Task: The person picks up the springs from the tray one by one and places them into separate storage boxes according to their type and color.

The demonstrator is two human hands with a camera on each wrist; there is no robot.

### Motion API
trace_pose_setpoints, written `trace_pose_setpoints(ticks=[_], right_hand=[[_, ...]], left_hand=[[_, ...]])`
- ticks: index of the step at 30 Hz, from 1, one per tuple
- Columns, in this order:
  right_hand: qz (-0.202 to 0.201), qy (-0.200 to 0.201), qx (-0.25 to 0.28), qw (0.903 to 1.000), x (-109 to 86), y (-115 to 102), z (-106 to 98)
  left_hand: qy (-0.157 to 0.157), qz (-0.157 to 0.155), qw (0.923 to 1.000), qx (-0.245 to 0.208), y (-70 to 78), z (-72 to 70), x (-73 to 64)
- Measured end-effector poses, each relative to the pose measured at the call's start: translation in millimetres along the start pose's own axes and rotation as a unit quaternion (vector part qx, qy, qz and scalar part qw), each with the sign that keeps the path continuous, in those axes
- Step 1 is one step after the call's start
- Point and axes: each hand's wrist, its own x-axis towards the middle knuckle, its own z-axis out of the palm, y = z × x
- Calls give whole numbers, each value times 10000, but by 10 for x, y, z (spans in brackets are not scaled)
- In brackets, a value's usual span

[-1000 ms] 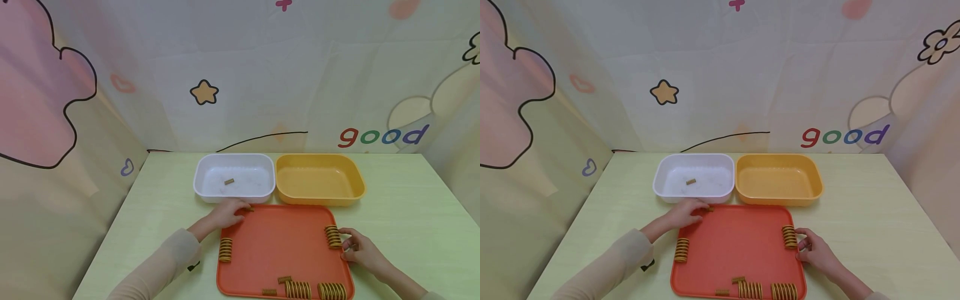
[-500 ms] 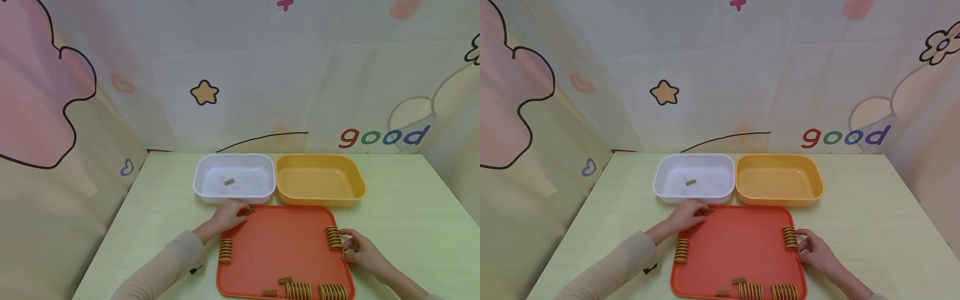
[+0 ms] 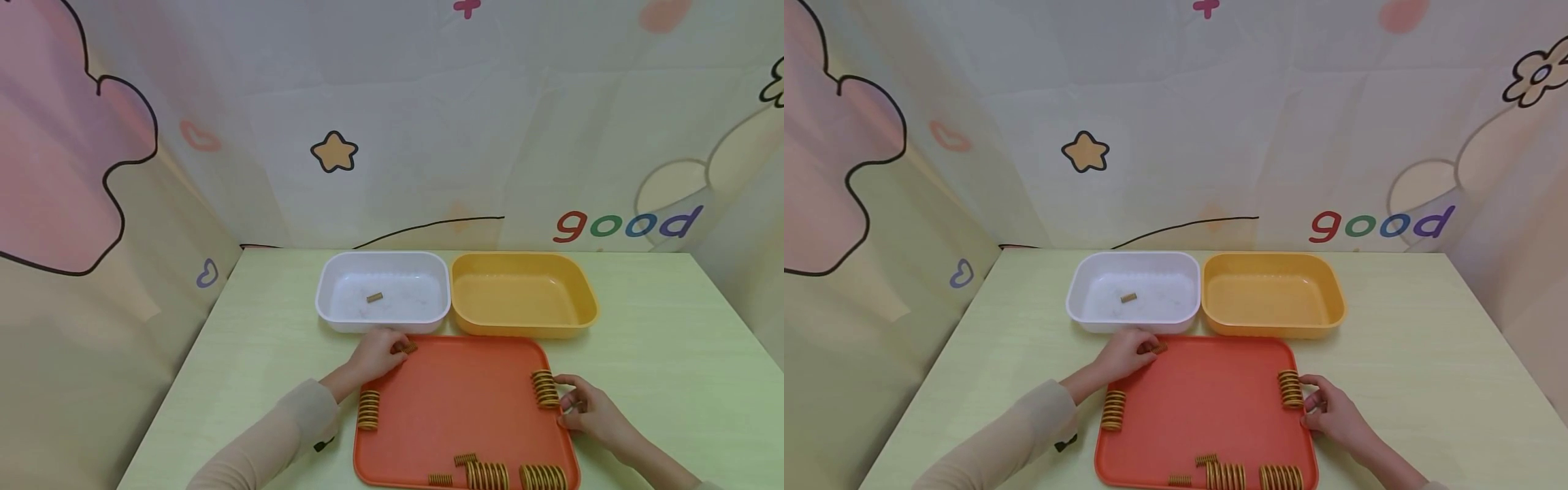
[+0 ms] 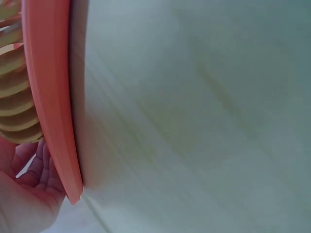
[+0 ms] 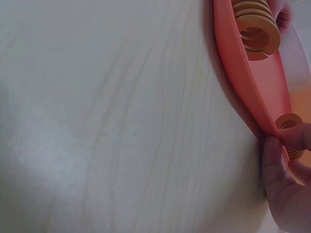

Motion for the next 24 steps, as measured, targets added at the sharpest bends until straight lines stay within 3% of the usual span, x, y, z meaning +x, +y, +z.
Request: trace_pose_setpoints(ticks=[15, 24], right_hand=[[-20, -11, 63, 10000, -4, 8, 7], [-17, -35, 13, 10000, -9, -4, 4]], left_hand=[[-183, 189, 9949, -977, -37, -18, -42], [-426, 84, 9822, -1827, -34, -55, -22]])
